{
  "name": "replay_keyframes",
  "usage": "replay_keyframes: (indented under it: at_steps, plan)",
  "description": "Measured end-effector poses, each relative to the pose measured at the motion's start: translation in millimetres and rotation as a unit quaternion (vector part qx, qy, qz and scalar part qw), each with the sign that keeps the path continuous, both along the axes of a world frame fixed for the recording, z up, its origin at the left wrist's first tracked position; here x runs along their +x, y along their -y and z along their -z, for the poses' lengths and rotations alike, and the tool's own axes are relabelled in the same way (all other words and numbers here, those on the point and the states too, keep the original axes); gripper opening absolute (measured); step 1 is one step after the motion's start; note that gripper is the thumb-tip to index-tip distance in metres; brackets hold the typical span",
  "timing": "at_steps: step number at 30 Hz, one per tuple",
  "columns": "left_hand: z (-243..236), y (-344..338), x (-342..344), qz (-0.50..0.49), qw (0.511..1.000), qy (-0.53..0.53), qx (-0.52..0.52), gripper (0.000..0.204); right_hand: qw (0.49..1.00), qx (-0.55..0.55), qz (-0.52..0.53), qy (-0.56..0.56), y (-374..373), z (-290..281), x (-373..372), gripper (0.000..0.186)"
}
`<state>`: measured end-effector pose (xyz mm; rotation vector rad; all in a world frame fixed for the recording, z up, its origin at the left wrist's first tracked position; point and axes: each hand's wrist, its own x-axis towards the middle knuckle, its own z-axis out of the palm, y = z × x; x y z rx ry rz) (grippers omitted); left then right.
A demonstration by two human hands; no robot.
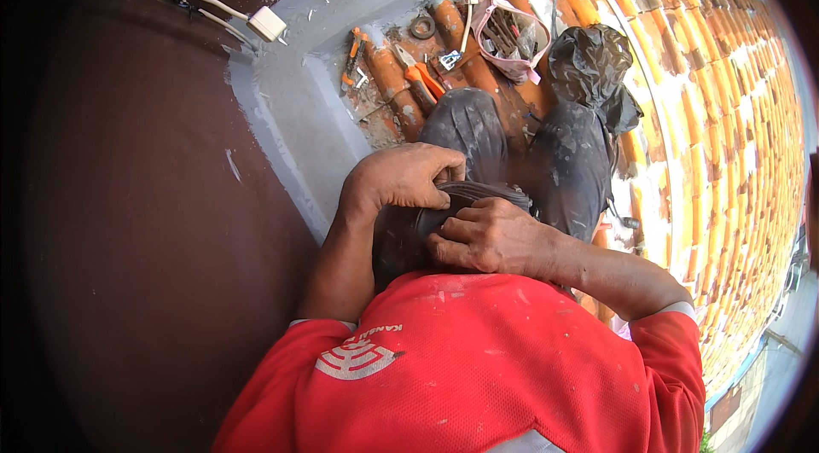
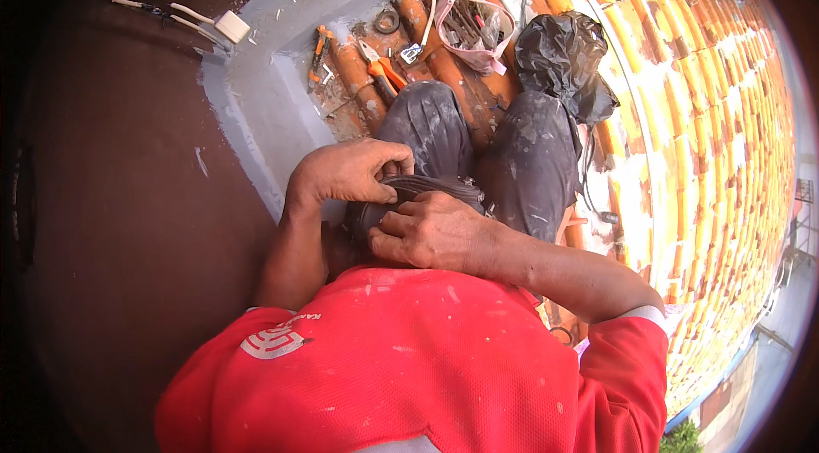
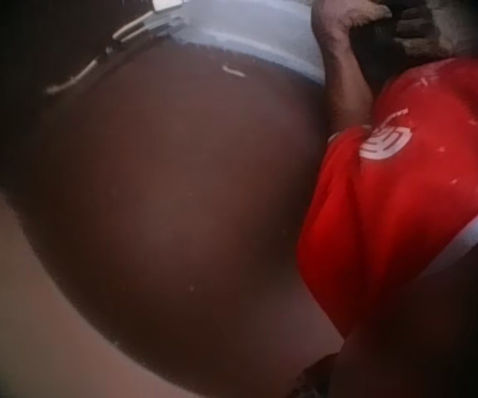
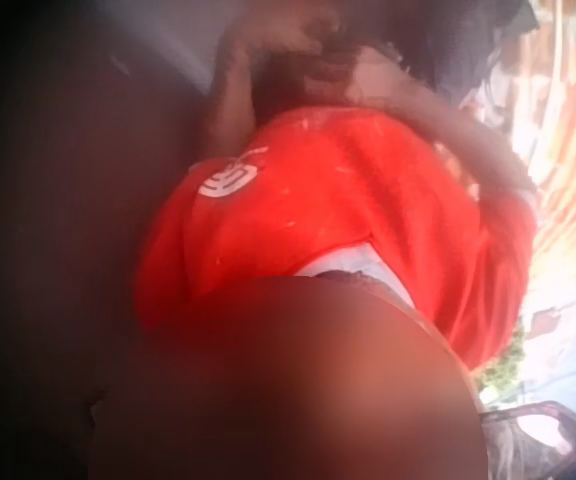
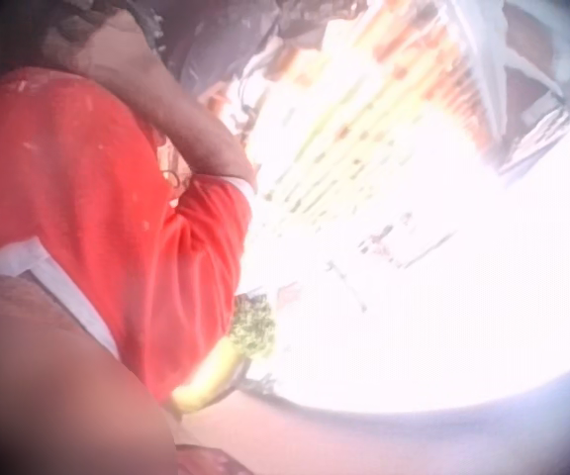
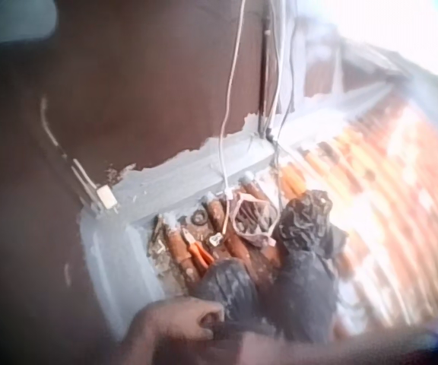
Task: The person strips and connects wires to a white electrical outlet using a screwdriver and pliers. They secure the wires into the terminal screws and tighten them, then place the outlet into a wall box.
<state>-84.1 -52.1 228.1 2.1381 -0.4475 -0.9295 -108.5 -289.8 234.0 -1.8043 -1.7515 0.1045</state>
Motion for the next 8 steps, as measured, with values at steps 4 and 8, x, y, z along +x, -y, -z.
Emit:
replay_keyframes:
  at_steps: [4,8]
  plan:
    - [1.8,-3.5,-4.8,-0.002,1.0,-0.007,-0.019,0.035,0.999,-0.038,0.028,0.003,5.2,-16.4,-3.1,0.035]
    - [5.4,-12.5,-2.0,-0.048,0.996,-0.041,-0.056,0.038,0.992,-0.115,0.055,-0.006,-10.3,-16.9,-0.8,0.054]
